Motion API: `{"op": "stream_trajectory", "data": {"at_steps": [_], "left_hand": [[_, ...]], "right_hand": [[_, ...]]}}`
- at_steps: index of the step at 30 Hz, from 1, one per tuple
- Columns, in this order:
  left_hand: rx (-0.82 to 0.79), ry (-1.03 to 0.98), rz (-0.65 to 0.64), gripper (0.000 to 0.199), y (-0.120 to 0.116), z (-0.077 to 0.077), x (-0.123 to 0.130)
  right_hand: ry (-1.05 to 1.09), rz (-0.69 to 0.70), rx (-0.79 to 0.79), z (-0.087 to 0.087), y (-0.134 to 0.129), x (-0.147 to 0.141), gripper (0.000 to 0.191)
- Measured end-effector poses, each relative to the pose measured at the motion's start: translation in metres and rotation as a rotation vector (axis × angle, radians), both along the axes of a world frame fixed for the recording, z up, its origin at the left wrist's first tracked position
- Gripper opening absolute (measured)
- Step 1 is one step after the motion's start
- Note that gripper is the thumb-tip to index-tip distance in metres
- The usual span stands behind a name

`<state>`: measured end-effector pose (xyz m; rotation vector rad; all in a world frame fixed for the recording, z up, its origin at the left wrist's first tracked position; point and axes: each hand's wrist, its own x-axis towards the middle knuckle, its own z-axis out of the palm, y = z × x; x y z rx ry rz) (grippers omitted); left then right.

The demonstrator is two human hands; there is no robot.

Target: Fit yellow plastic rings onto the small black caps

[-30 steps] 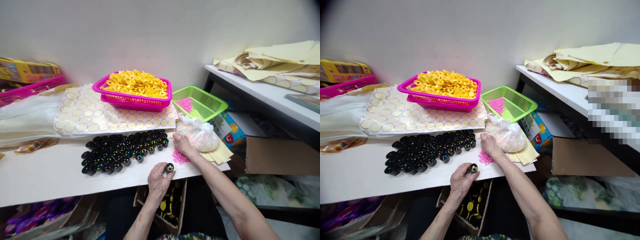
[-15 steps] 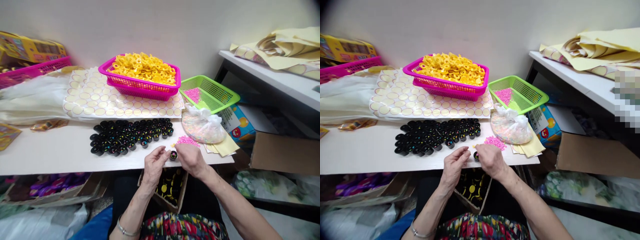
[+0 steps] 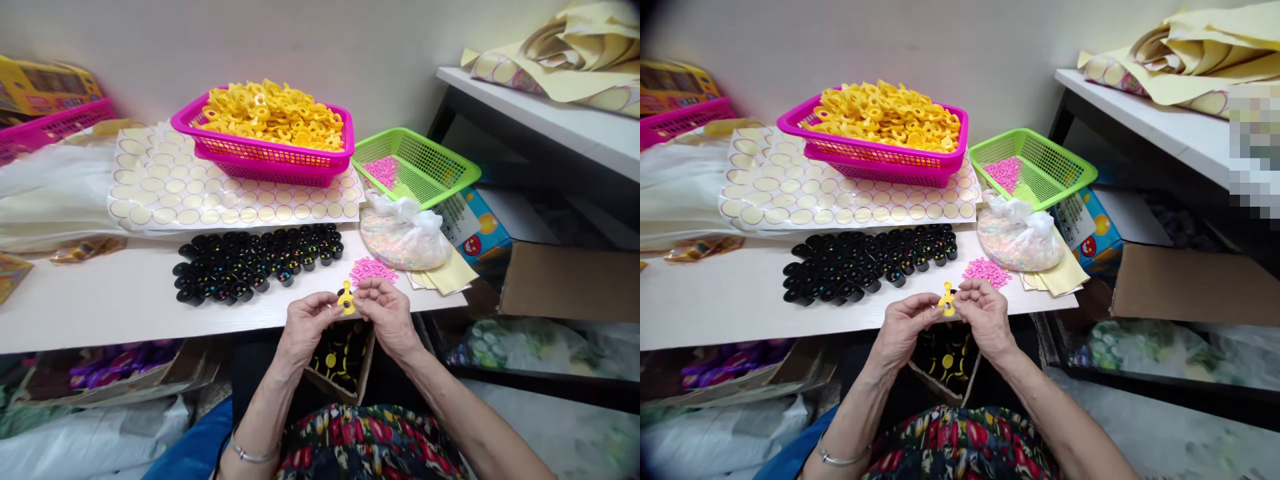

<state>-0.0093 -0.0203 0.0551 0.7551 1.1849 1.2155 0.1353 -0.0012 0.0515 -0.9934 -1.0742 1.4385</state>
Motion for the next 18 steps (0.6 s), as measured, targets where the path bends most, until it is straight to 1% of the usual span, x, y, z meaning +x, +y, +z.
{"op": "stream_trajectory", "data": {"at_steps": [1,3,7,9,13,15,18], "left_hand": [[-0.028,-0.021,-0.02,0.021,0.0,-0.001,0.0],[-0.07,-0.065,-0.035,0.019,0.001,-0.003,0.001],[-0.09,-0.122,0.009,0.02,0.002,-0.007,0.005],[-0.062,-0.132,0.015,0.019,0.003,-0.007,0.007],[-0.044,-0.171,-0.007,0.017,0.012,0.001,0.009],[-0.059,-0.191,-0.028,0.017,0.017,0.006,0.009],[-0.053,-0.19,-0.071,0.018,0.023,0.012,0.006]], "right_hand": [[0.055,0.008,-0.055,-0.001,0.001,0.0,0.026],[0.081,0.006,-0.091,-0.003,0.001,0.0,0.025],[-0.07,-0.012,-0.031,-0.007,-0.004,0.001,0.017],[-0.138,0.005,-0.005,-0.004,-0.006,0.0,0.019],[-0.227,0.018,0.005,0.005,0.001,-0.003,0.031],[-0.27,0.049,0.048,0.01,0.007,-0.004,0.029],[-0.301,0.132,0.13,0.013,0.015,-0.003,0.024]]}}
